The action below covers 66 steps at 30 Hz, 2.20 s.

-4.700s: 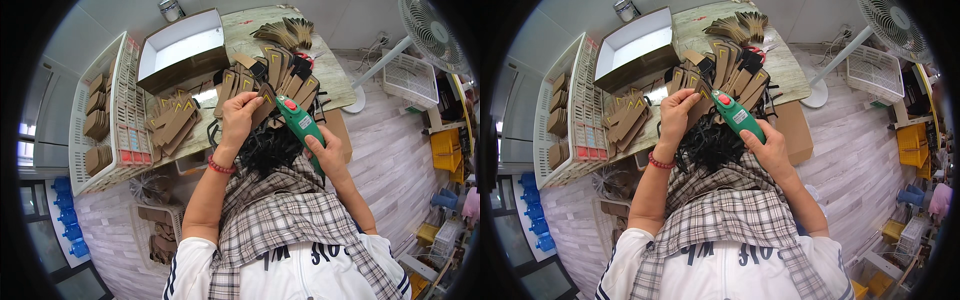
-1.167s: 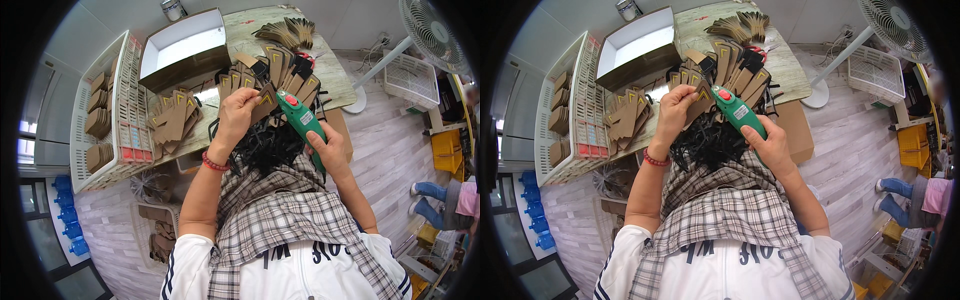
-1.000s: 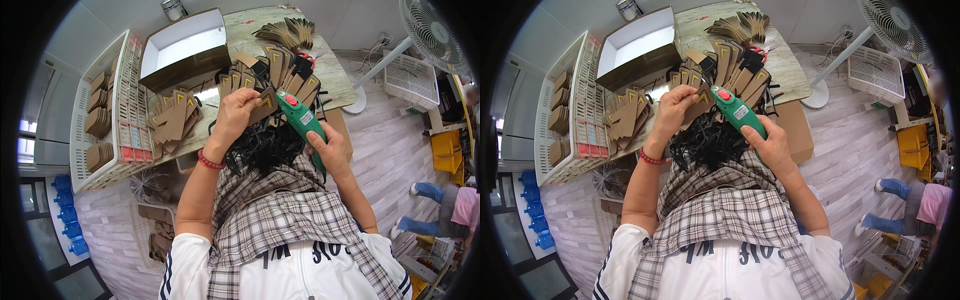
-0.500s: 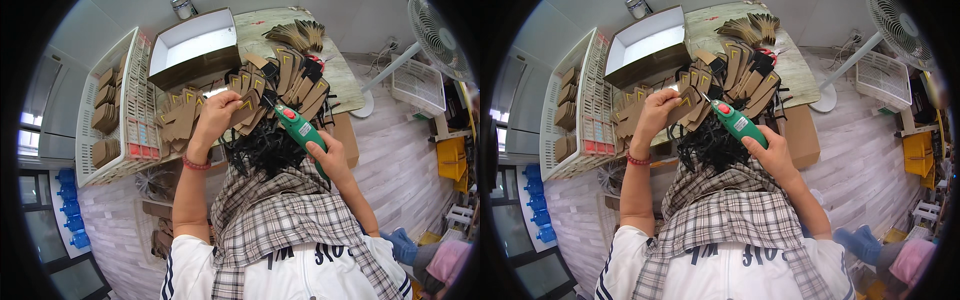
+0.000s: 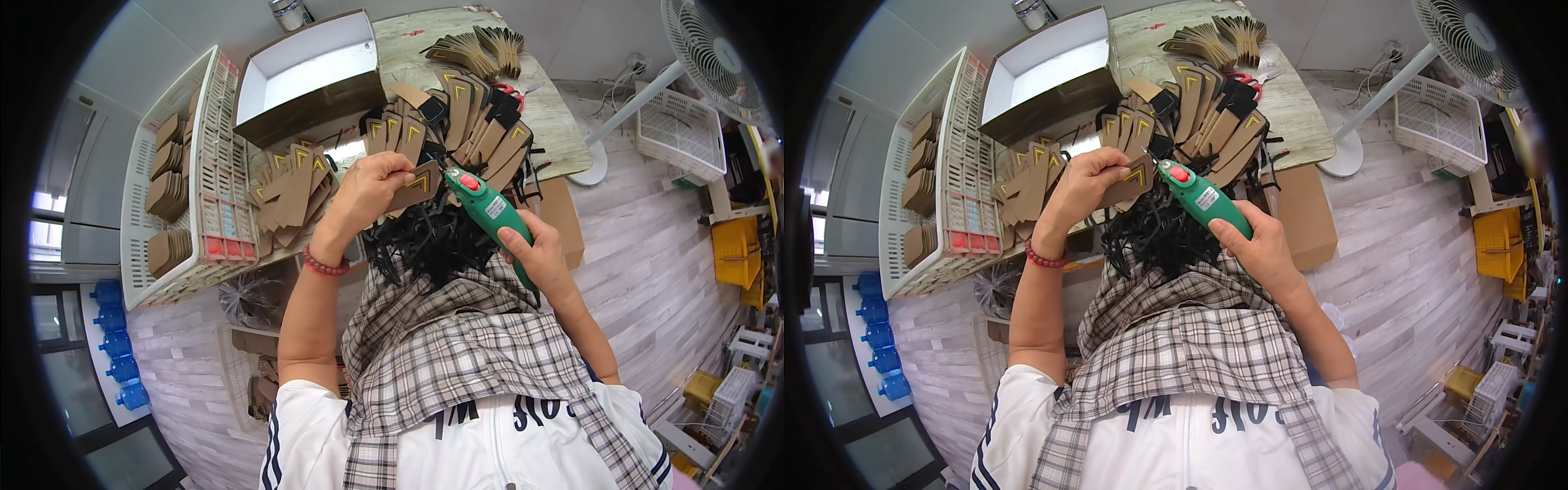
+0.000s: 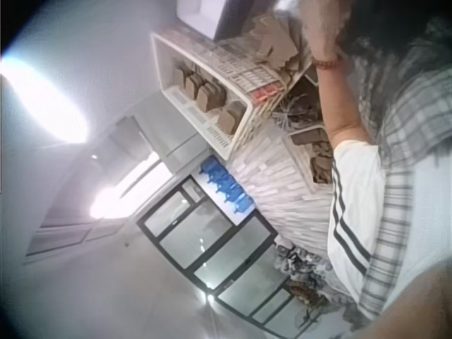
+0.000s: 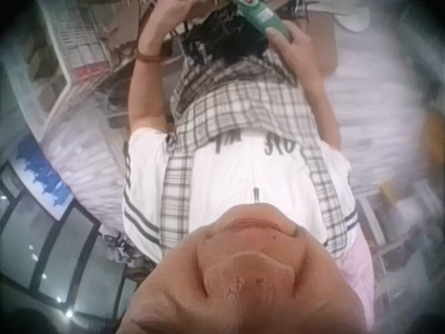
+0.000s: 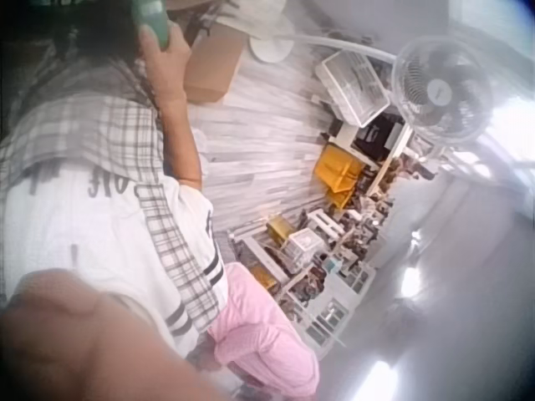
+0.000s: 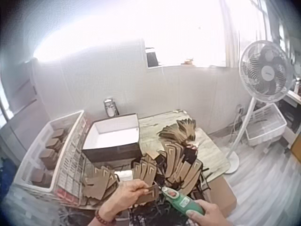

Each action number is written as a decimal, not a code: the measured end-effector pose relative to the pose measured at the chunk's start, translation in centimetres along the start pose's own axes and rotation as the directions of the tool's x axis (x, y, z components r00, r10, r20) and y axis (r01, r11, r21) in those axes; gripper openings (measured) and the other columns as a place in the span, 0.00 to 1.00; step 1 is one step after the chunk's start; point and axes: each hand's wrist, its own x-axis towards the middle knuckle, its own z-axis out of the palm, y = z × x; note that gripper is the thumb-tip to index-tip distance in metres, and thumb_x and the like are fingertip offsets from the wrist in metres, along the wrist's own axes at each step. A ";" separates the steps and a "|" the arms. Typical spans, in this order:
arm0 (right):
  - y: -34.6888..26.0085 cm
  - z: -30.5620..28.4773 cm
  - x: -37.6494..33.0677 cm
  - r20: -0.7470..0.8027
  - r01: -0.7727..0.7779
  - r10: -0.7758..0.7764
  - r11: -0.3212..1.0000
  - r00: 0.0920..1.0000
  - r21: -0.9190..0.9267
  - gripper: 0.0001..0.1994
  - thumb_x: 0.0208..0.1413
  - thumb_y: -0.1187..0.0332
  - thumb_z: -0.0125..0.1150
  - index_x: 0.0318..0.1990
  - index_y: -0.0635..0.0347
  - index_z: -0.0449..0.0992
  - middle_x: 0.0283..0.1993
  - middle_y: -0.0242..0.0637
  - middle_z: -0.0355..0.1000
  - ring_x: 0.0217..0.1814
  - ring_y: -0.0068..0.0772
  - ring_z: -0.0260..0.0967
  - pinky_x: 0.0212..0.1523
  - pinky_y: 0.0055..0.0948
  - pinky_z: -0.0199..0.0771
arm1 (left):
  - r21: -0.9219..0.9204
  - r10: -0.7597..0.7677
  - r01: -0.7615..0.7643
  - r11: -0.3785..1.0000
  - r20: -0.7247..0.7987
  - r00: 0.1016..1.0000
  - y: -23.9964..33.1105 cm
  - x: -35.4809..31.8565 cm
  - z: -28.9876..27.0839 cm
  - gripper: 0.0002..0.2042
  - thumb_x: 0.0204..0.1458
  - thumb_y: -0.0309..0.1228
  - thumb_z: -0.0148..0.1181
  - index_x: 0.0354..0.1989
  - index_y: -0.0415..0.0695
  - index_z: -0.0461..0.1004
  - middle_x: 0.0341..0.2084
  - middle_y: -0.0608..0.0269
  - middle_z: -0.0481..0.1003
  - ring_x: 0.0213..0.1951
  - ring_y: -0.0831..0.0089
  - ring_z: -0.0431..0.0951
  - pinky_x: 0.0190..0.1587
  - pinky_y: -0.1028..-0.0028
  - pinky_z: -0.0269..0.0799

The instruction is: The person uses a hot glue gun to apply glue to small rectangular cardboard pieces and attaches them to black fabric strips. They handle each piece one at a time, applying glue and pressing it onto the fabric, then placing the finished items on the table.

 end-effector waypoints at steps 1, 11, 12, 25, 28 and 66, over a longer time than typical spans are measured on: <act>0.0 0.0 0.0 0.002 -0.001 0.001 1.000 1.000 -0.004 0.16 0.57 0.60 0.62 0.43 0.64 0.74 0.24 0.28 0.69 0.23 0.15 0.65 0.25 0.19 0.67 | 0.001 -0.001 0.001 1.000 0.015 1.000 -0.1 0.0 0.0 0.07 0.51 0.27 0.58 0.34 0.36 0.75 0.27 0.57 0.75 0.30 0.66 0.74 0.36 0.71 0.68; 0.9 0.0 0.2 -0.056 -0.022 0.025 0.998 0.998 0.060 0.15 0.56 0.61 0.63 0.43 0.65 0.74 0.24 0.28 0.69 0.23 0.15 0.64 0.24 0.19 0.66 | -0.053 -0.163 0.154 0.987 -0.282 0.946 -6.0 -1.1 -4.3 0.08 0.51 0.29 0.58 0.37 0.39 0.77 0.33 0.55 0.76 0.36 0.61 0.75 0.41 0.70 0.69; 1.1 -0.3 0.0 -0.072 -0.037 0.042 0.996 0.996 0.077 0.15 0.56 0.61 0.62 0.42 0.65 0.74 0.24 0.28 0.69 0.22 0.15 0.64 0.24 0.19 0.66 | 0.160 -0.053 0.136 0.978 -0.440 0.897 -7.9 -1.3 -4.9 0.09 0.50 0.29 0.58 0.38 0.40 0.78 0.34 0.56 0.75 0.37 0.62 0.74 0.43 0.68 0.69; 1.8 -0.2 0.3 -0.146 -0.032 0.028 0.999 0.989 -0.025 0.14 0.57 0.61 0.62 0.41 0.66 0.75 0.23 0.29 0.69 0.21 0.16 0.64 0.23 0.19 0.65 | 0.181 0.070 0.112 0.977 -0.770 0.634 -7.4 7.4 10.4 0.20 0.37 0.29 0.71 0.40 0.41 0.73 0.36 0.56 0.68 0.44 0.58 0.67 0.49 0.64 0.64; 1.7 -0.1 0.5 -0.149 -0.045 0.040 0.998 0.988 -0.032 0.15 0.57 0.61 0.62 0.41 0.66 0.75 0.23 0.29 0.70 0.21 0.16 0.65 0.23 0.19 0.65 | -0.114 -0.077 -0.010 0.993 -0.724 0.685 -6.7 7.2 10.0 0.14 0.45 0.25 0.65 0.40 0.41 0.72 0.34 0.62 0.72 0.39 0.68 0.71 0.44 0.70 0.68; 0.0 -0.5 0.3 -0.172 0.036 -0.034 0.999 0.984 0.005 0.17 0.57 0.58 0.62 0.41 0.65 0.75 0.23 0.29 0.69 0.21 0.15 0.64 0.24 0.19 0.66 | -0.906 -0.346 -0.055 0.421 -0.216 0.913 0.6 2.0 9.2 0.04 0.54 0.23 0.60 0.36 0.38 0.76 0.30 0.64 0.79 0.29 0.79 0.77 0.34 0.79 0.73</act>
